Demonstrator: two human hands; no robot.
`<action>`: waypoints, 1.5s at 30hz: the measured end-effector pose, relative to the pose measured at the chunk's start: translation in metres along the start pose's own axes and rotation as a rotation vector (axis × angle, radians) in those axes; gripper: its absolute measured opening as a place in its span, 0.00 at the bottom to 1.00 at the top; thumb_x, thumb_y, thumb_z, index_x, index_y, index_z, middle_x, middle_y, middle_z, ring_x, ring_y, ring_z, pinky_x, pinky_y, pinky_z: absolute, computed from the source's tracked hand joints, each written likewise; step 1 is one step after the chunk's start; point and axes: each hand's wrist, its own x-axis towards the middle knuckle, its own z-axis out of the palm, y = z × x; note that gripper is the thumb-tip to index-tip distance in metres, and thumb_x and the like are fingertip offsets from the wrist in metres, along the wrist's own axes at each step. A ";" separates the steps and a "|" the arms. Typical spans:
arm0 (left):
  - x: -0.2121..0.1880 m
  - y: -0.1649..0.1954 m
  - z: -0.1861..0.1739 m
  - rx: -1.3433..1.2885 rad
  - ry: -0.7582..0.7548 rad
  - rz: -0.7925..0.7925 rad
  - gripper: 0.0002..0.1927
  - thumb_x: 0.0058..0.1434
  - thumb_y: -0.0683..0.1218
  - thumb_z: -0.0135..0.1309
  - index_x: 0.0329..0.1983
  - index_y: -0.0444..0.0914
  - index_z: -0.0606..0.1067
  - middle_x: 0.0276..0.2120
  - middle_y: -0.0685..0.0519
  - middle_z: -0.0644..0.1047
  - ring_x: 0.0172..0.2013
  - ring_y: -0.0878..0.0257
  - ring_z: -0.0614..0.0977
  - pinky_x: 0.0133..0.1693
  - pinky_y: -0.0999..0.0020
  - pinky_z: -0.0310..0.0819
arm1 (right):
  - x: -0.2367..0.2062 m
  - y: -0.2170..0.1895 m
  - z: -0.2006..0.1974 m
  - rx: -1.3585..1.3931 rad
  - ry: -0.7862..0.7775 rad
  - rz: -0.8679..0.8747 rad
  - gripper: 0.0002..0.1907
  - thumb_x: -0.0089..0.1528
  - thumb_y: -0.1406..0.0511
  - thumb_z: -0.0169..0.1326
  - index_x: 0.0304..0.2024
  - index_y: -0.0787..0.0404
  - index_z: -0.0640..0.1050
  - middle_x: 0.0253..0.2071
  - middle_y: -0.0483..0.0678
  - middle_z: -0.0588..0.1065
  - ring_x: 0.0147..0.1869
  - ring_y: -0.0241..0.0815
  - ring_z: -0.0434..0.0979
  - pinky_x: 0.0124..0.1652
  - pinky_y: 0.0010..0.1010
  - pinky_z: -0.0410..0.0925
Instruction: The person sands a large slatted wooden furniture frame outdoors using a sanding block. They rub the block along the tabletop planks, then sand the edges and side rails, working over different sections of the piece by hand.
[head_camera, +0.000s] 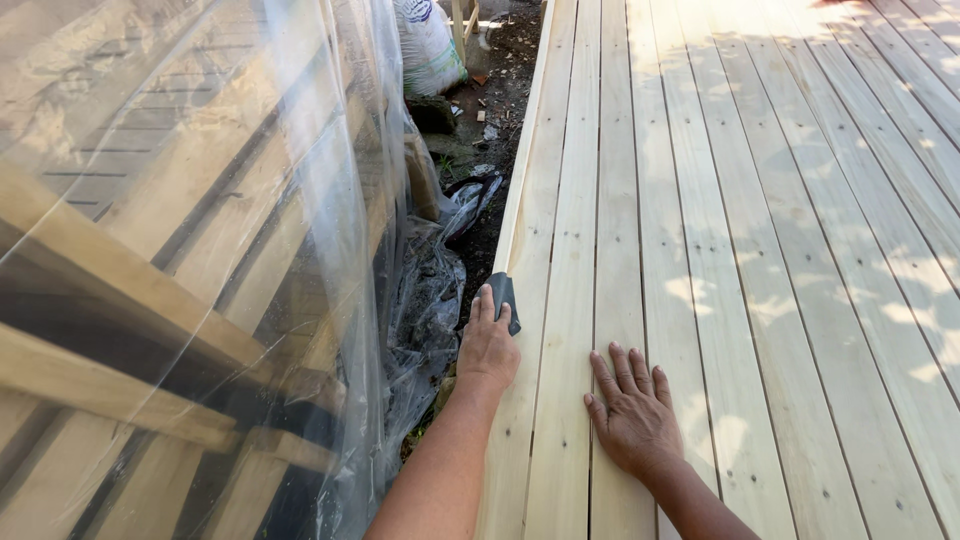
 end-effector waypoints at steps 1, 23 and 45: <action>0.024 0.002 0.000 0.010 -0.014 0.003 0.33 0.67 0.44 0.44 0.77 0.43 0.56 0.78 0.48 0.38 0.77 0.52 0.44 0.71 0.59 0.53 | 0.008 0.001 0.003 -0.003 0.002 0.016 0.35 0.68 0.45 0.24 0.76 0.41 0.41 0.82 0.42 0.36 0.81 0.45 0.29 0.73 0.43 0.30; -0.083 0.020 0.025 -0.028 0.118 0.248 0.16 0.59 0.39 0.50 0.50 0.28 0.73 0.45 0.45 0.71 0.47 0.49 0.74 0.48 0.57 0.72 | 0.012 -0.008 -0.012 0.110 0.172 0.038 0.36 0.66 0.44 0.32 0.76 0.39 0.53 0.80 0.43 0.48 0.82 0.47 0.40 0.72 0.46 0.35; -0.109 0.010 0.059 -0.553 0.279 0.076 0.08 0.55 0.34 0.54 0.37 0.36 0.78 0.40 0.47 0.75 0.38 0.47 0.82 0.42 0.56 0.78 | 0.015 -0.007 0.008 0.102 0.220 0.021 0.34 0.67 0.44 0.33 0.75 0.42 0.55 0.78 0.44 0.49 0.81 0.46 0.41 0.73 0.45 0.35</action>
